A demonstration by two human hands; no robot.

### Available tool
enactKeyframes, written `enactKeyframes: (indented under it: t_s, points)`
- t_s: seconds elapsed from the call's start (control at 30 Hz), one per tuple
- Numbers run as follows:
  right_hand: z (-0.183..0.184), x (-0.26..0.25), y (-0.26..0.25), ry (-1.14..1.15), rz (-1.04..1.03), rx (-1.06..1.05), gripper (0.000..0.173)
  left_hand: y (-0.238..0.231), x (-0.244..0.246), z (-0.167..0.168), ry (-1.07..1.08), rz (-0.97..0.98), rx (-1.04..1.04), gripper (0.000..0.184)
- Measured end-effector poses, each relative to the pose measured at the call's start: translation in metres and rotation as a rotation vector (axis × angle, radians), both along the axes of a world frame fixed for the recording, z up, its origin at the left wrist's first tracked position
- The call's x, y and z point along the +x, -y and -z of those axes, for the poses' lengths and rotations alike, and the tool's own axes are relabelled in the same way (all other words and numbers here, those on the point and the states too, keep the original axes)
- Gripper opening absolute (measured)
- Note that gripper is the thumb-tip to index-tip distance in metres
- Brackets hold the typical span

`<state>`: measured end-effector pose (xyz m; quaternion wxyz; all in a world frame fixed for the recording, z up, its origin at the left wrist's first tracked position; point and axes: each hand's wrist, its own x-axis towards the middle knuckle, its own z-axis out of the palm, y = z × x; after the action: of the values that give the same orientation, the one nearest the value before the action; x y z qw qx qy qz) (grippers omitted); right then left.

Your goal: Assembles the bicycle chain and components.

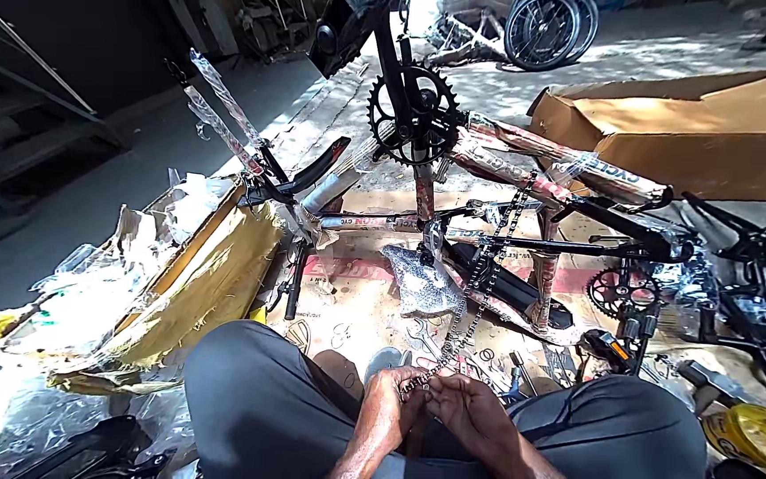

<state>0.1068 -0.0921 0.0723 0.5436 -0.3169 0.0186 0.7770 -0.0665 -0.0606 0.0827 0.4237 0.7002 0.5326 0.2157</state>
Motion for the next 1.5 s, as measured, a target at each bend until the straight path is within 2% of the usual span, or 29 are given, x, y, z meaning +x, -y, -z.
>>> enactKeyframes:
  t_s: [0.07, 0.13, 0.3, 0.43, 0.6, 0.77, 0.93, 1.13, 1.5]
  points:
    - [0.000, -0.002, 0.001, 0.020, 0.034, -0.003, 0.014, 0.001, -0.001, 0.002, 0.005, 0.002, 0.014, 0.020]
    - [0.000, -0.004, 0.002, 0.089, 0.024, 0.051, 0.023, 0.001, -0.002, 0.003, 0.036, -0.011, 0.017, 0.018]
    - [-0.001, -0.002, 0.005, 0.392, -0.152, 0.166, 0.027, -0.004, -0.009, 0.007, 0.213, -0.120, -0.071, 0.015]
    - [-0.001, -0.005, 0.006, 0.462, -0.111, 0.135, 0.019, -0.003, -0.008, 0.008, 0.223, -0.121, -0.086, 0.017]
    - [0.005, -0.005, 0.005, 0.582, -0.049, 0.183, 0.020, -0.002, -0.007, 0.010, 0.254, -0.121, -0.055, 0.015]
    - [0.011, 0.000, 0.003, 0.876, -0.027, 0.405, 0.019, 0.000, -0.007, 0.012, 0.264, -0.056, -0.069, 0.020]
    - [0.016, 0.008, -0.003, 1.131, -0.043, 0.655, 0.012, 0.003, -0.007, 0.007, 0.146, 0.001, -0.034, 0.022]
    - [0.020, 0.004, -0.005, 1.339, 0.027, 0.700, 0.007, 0.005, -0.006, 0.004, 0.062, 0.028, 0.071, 0.026]
    - [0.028, -0.004, -0.009, 1.328, 0.181, 0.802, 0.009, 0.007, -0.005, 0.003, 0.000, 0.022, 0.183, 0.029]
